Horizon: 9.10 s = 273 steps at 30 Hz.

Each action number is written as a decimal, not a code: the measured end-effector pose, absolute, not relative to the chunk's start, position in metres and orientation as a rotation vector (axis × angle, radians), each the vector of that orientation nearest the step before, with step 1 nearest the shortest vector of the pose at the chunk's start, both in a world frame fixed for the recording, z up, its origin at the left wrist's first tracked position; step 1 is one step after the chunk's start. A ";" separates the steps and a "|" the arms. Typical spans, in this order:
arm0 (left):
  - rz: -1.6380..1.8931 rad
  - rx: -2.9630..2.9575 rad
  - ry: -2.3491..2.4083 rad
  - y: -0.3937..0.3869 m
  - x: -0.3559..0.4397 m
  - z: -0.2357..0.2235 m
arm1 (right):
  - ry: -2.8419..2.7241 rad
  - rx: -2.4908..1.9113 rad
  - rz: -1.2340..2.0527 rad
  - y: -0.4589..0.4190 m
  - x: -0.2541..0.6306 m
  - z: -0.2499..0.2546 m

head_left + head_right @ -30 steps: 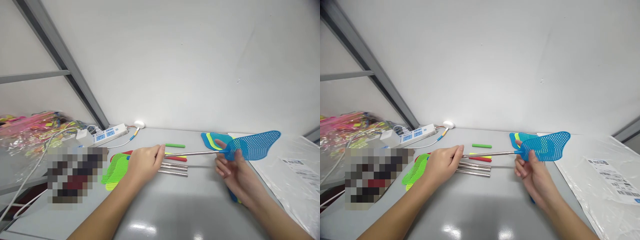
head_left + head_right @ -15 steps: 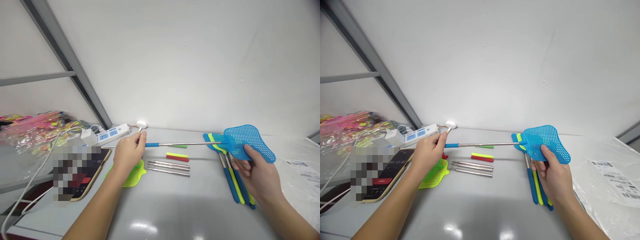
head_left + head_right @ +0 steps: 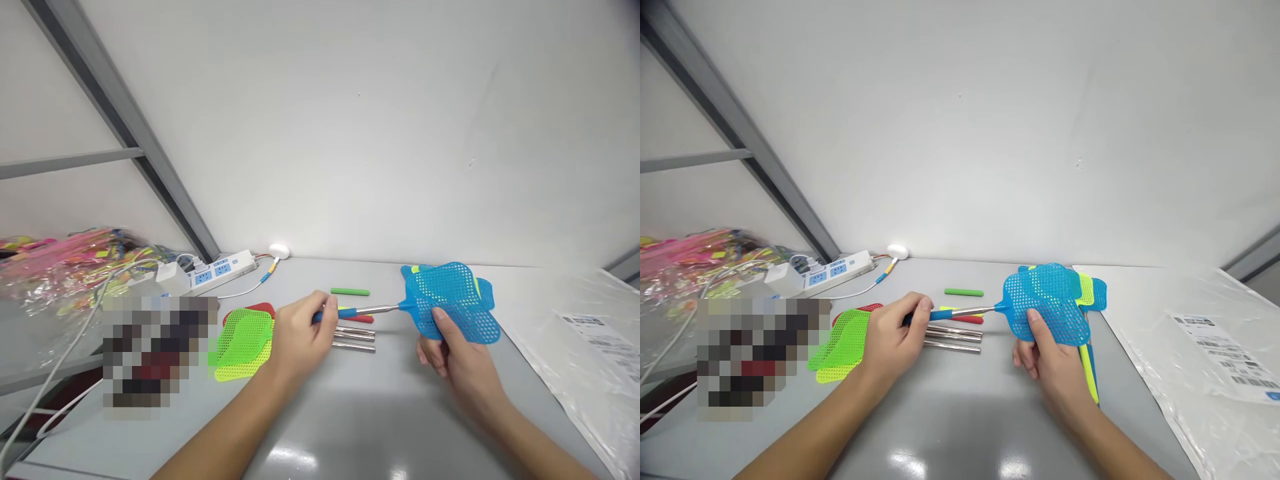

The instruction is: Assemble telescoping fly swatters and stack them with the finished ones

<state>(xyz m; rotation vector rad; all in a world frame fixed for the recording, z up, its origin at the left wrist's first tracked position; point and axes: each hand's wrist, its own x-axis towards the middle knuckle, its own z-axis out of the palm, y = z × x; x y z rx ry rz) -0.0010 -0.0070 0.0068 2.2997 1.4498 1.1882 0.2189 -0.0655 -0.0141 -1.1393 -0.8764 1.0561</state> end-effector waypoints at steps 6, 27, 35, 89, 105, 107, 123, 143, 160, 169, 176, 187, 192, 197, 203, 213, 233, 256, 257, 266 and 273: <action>1.210 2.405 1.277 -0.008 0.003 0.002 | -0.882 -1.092 1.013 -0.064 0.227 -0.011; 0.448 1.664 0.666 -0.023 0.088 0.030 | -1.289 -1.168 0.918 -0.062 0.242 -0.007; 0.617 2.259 0.682 -0.007 0.149 0.010 | -1.198 -1.537 0.686 -0.038 0.323 0.015; 0.650 2.741 0.612 -0.013 0.160 -0.039 | -1.874 -2.607 0.276 -0.043 0.326 0.003; 0.675 2.700 0.588 -0.014 0.158 -0.038 | -1.942 -2.581 0.297 -0.042 0.324 0.001; 0.676 2.696 0.586 -0.014 0.159 -0.039 | -1.933 -2.577 0.308 -0.042 0.325 0.000; 0.663 2.702 0.631 -0.012 0.158 -0.041 | -1.737 -2.483 0.331 -0.029 0.350 -0.012; 0.651 2.708 0.613 -0.011 0.158 -0.042 | -1.665 -2.532 0.199 -0.029 0.346 -0.011; 0.608 2.699 0.622 -0.010 0.161 -0.042 | -1.757 -2.392 0.344 -0.034 0.336 -0.006; 0.641 2.688 0.640 -0.010 0.160 -0.043 | -1.685 -2.467 0.243 -0.033 0.338 -0.005; 0.612 2.683 0.640 -0.010 0.160 -0.043 | -1.688 -2.507 0.240 -0.035 0.340 -0.005; 0.613 2.661 0.651 -0.008 0.160 -0.045 | -1.748 -2.478 0.280 -0.038 0.346 0.000; 0.619 2.673 0.636 -0.008 0.160 -0.044 | -1.742 -2.486 0.255 -0.036 0.349 -0.002; 0.624 2.691 0.631 -0.007 0.160 -0.044 | -1.741 -2.487 0.231 -0.035 0.352 -0.003; 0.605 2.710 0.632 -0.007 0.160 -0.045 | -1.743 -2.494 0.219 -0.035 0.352 -0.003; 0.567 2.714 0.645 -0.007 0.160 -0.045 | -1.777 -2.504 0.242 -0.036 0.347 0.000; 0.531 2.688 0.671 -0.008 0.158 -0.040 | -1.760 -2.482 0.291 -0.035 0.344 -0.002; 0.502 2.760 0.573 -0.013 0.158 -0.035 | -1.818 -2.430 0.443 -0.036 0.350 0.000; 0.492 2.764 0.568 -0.013 0.158 -0.035 | -1.818 -2.429 0.443 -0.036 0.351 0.000; 0.431 2.794 0.561 -0.013 0.159 -0.031 | -1.709 -2.563 0.337 -0.032 0.340 -0.006; 0.420 2.807 0.572 -0.013 0.160 -0.033 | -1.618 -2.665 0.254 -0.028 0.336 -0.008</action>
